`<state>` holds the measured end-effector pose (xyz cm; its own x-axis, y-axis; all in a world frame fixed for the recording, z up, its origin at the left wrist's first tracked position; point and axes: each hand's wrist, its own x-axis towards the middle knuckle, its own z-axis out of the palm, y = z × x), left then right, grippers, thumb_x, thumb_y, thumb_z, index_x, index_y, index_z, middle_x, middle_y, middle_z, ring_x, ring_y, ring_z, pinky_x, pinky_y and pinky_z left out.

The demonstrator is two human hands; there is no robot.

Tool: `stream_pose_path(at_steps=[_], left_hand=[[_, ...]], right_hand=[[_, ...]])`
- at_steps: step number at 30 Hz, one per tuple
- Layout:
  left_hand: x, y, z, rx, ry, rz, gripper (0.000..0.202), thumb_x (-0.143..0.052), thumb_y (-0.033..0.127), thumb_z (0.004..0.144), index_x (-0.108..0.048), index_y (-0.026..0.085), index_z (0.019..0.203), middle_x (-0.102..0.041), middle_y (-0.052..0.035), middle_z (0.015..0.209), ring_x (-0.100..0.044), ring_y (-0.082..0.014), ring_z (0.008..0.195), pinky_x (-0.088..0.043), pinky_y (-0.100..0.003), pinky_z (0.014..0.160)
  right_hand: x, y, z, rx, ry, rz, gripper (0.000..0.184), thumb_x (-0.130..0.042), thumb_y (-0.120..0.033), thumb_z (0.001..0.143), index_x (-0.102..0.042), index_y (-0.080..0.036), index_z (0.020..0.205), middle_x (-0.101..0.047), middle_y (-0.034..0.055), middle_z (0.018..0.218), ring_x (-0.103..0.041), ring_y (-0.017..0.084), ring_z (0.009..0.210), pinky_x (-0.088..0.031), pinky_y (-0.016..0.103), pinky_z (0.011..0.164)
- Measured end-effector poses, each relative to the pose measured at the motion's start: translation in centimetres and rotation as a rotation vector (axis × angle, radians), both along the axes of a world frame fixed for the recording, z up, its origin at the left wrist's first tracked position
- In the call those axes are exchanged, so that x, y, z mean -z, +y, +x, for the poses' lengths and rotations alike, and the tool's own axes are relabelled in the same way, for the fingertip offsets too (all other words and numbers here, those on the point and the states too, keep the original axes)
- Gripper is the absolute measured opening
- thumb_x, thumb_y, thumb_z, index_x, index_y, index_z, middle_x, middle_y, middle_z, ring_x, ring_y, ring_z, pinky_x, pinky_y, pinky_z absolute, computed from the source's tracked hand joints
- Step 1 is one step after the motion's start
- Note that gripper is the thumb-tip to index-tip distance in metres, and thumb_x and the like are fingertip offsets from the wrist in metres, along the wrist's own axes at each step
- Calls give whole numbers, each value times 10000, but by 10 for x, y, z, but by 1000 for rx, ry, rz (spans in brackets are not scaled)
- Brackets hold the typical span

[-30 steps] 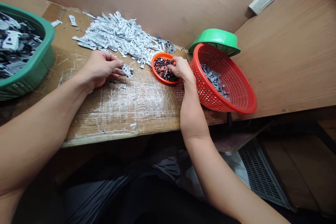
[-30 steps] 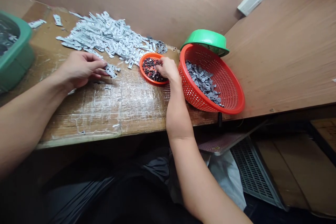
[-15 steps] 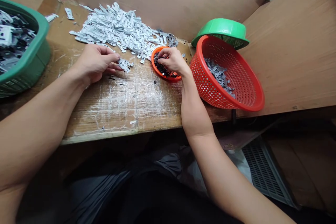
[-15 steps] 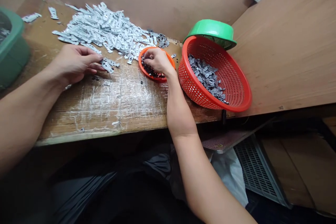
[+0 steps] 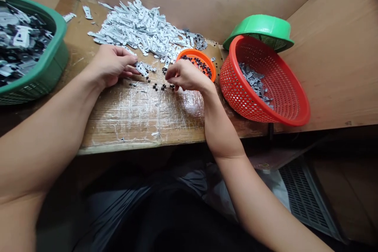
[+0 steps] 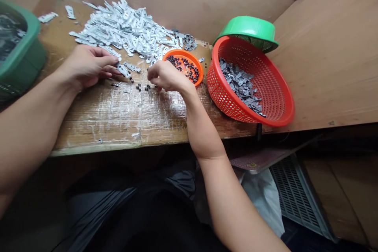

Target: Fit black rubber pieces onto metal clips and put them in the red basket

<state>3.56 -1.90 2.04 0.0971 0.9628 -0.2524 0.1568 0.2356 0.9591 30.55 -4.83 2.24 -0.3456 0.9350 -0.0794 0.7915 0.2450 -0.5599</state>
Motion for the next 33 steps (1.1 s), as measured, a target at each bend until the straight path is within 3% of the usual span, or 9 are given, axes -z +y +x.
stream_pose_path(at_steps=[2, 8, 12, 16, 19, 23, 28, 30, 33], left_hand=[[3, 3, -3, 2, 4, 6, 357, -1008, 113, 847, -694, 280, 882, -718, 20, 726, -864, -274, 1099, -567, -368, 925], [1, 5, -6, 7, 1, 1, 338, -982, 155, 903, -669, 281, 882, -716, 36, 733, -851, -231, 1040, -557, -355, 906], [-2, 4, -9, -2, 3, 15, 422, -1073, 273, 795, -664, 310, 894, -712, 14, 714, -886, -314, 1232, -576, -387, 969], [-5, 3, -12, -1, 6, 22, 481, -1096, 325, 674, -675, 336, 905, -710, 6, 727, -860, -362, 1364, -562, -405, 1030], [-6, 3, -13, -1, 8, 17, 479, -1093, 310, 689, -675, 333, 922, -684, 37, 715, -851, -318, 1281, -534, -372, 981], [-2, 4, -10, 15, -38, 22, 329, -1008, 206, 841, -688, 277, 869, -721, 39, 753, -847, -231, 1054, -469, -353, 898], [8, 2, -3, 99, -27, -21, 303, -997, 165, 895, -712, 259, 854, -740, 5, 722, -871, -262, 1065, -522, -391, 938], [10, 0, 0, 150, -29, -31, 289, -987, 135, 906, -726, 247, 852, -743, 1, 725, -863, -253, 1020, -530, -379, 921], [13, -4, 5, 208, -31, -26, 256, -957, 105, 929, -755, 226, 829, -758, -21, 739, -852, -242, 969, -542, -357, 911]], right_hand=[[0, -3, -9, -50, -32, -10, 117, -854, -103, 937, -864, -206, 991, -759, 69, 980, -738, 273, 1007, -632, 474, 1005], [10, -4, -25, -125, -149, 8, 159, -854, -80, 953, -815, -231, 923, -696, 56, 876, -661, 279, 990, -586, 490, 1049], [15, -5, -28, -64, -117, 59, 60, -872, -198, 1015, -833, -231, 985, -699, 53, 871, -649, 271, 964, -597, 485, 1057], [19, -6, -34, -90, -125, 68, 58, -864, -183, 1010, -843, -237, 1010, -760, 74, 953, -680, 281, 994, -600, 484, 1065], [26, -4, -38, -124, -165, 74, 115, -845, -123, 995, -828, -236, 980, -786, 89, 987, -685, 289, 999, -593, 504, 1102], [28, 0, -34, -114, -148, 79, 143, -804, -104, 1026, -803, -234, 966, -820, 102, 1030, -695, 294, 1032, -598, 513, 1140], [18, -2, -25, -19, 149, 27, 41, -805, -254, 1074, -821, -242, 1038, -789, 59, 966, -719, 261, 961, -631, 458, 988], [18, 0, -25, -16, 347, -8, 125, -826, -365, 1078, -823, -240, 1081, -761, 33, 937, -682, 223, 854, -612, 437, 882], [23, 6, -29, 6, 493, -8, 400, -991, -600, 998, -767, -271, 1039, -751, 16, 938, -626, 207, 828, -573, 436, 831]])
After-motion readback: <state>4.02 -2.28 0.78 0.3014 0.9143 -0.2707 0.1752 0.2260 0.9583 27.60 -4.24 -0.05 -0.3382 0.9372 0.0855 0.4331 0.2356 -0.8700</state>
